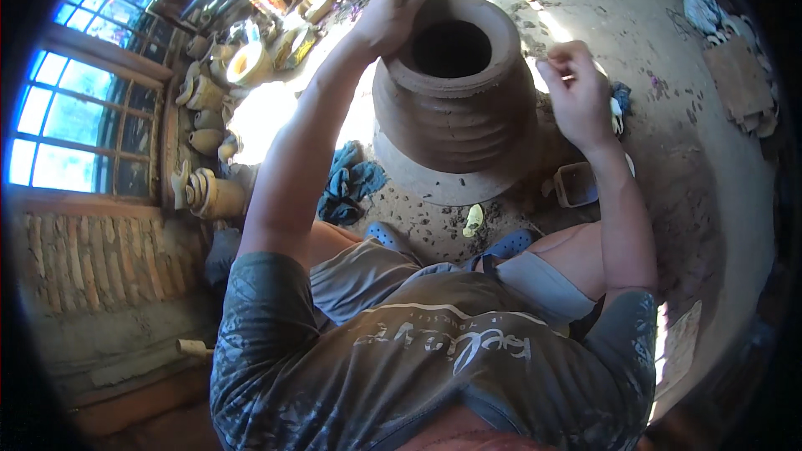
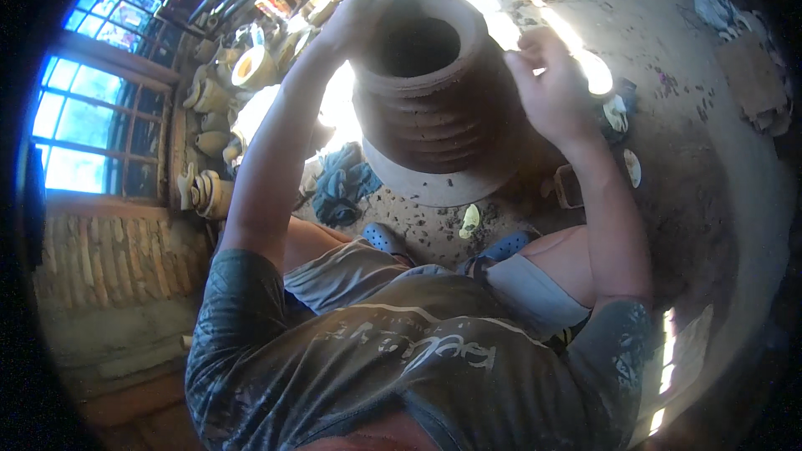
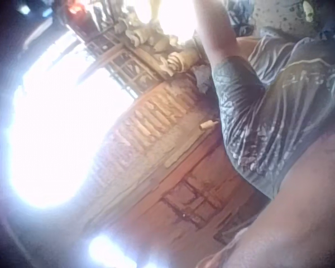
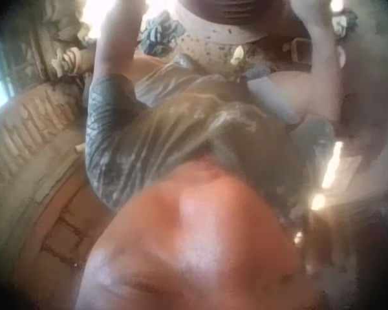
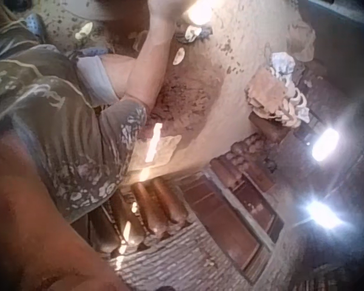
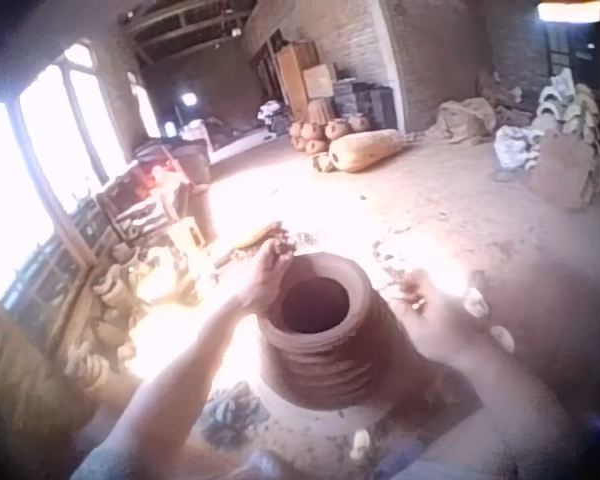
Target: The person shapes a clay vessel on a manual pottery wheel by hand and with a blue rib tool, smoothing the exterior walls and refining the rim.
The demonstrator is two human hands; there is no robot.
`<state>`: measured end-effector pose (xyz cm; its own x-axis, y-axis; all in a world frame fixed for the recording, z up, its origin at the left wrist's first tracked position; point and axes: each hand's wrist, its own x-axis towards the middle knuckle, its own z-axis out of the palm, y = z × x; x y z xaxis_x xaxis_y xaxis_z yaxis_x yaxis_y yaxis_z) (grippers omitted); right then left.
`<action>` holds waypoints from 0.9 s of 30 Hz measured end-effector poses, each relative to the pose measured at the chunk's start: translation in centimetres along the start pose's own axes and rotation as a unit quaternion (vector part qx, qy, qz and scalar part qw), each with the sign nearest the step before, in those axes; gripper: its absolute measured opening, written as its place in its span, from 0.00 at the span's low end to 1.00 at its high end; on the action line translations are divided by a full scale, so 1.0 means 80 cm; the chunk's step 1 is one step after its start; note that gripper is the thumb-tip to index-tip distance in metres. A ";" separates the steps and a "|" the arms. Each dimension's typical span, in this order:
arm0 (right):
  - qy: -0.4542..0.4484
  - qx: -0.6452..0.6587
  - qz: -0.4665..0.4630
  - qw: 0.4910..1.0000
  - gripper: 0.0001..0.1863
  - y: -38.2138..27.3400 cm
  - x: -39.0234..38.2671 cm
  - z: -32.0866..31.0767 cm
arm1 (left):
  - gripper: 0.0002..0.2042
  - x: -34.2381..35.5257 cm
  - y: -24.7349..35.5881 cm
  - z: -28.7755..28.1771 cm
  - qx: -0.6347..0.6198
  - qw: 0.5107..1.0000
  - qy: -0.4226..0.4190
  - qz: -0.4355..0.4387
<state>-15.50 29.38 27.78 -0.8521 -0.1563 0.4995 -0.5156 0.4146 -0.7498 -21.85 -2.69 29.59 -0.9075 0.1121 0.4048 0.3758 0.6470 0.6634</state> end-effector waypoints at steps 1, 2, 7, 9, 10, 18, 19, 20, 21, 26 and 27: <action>-0.063 -0.035 0.014 0.997 0.12 -0.001 0.005 -0.002 | 0.18 -0.006 0.004 0.002 0.007 0.999 0.021 -0.023; -0.079 -0.092 -0.013 0.993 0.12 -0.001 0.012 0.001 | 0.18 -0.009 0.004 0.003 0.013 0.998 0.043 -0.047; -0.127 -0.271 -0.100 0.949 0.13 -0.005 0.047 0.015 | 0.17 -0.029 0.026 0.012 0.006 0.972 0.163 -0.169; -0.144 -0.299 -0.089 0.939 0.12 -0.017 0.050 0.016 | 0.16 -0.044 0.051 0.022 -0.009 0.951 0.238 -0.197; -0.138 -0.298 -0.086 0.941 0.12 -0.020 0.048 0.016 | 0.16 -0.051 0.067 0.026 -0.020 0.938 0.275 -0.210; -0.132 -0.346 -0.028 0.929 0.13 -0.060 0.020 0.027 | 0.17 -0.069 0.095 0.039 -0.147 0.914 0.323 -0.196; -0.110 -0.350 -0.046 0.929 0.12 -0.067 0.013 0.030 | 0.18 -0.068 0.085 0.043 -0.155 0.910 0.336 -0.186; -0.109 -0.352 -0.033 0.929 0.12 -0.076 0.007 0.033 | 0.19 -0.068 0.079 0.044 -0.163 0.906 0.349 -0.176; -0.107 -0.354 -0.019 0.929 0.11 -0.084 0.001 0.035 | 0.21 -0.068 0.085 0.044 -0.170 0.906 0.344 -0.181; -0.072 -0.351 0.071 0.931 0.11 -0.129 -0.037 0.071 | 0.28 -0.075 0.097 0.046 -0.204 0.900 0.321 -0.211; -0.055 -0.356 0.095 0.928 0.12 -0.137 -0.045 0.082 | 0.29 -0.074 0.096 0.047 -0.191 0.896 0.331 -0.225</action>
<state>-7.39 19.50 31.37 -0.9457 -0.0940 0.3111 -0.1982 0.9254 -0.3230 -14.26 4.47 29.90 -0.7200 -0.6501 0.2428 0.1509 0.1949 0.9691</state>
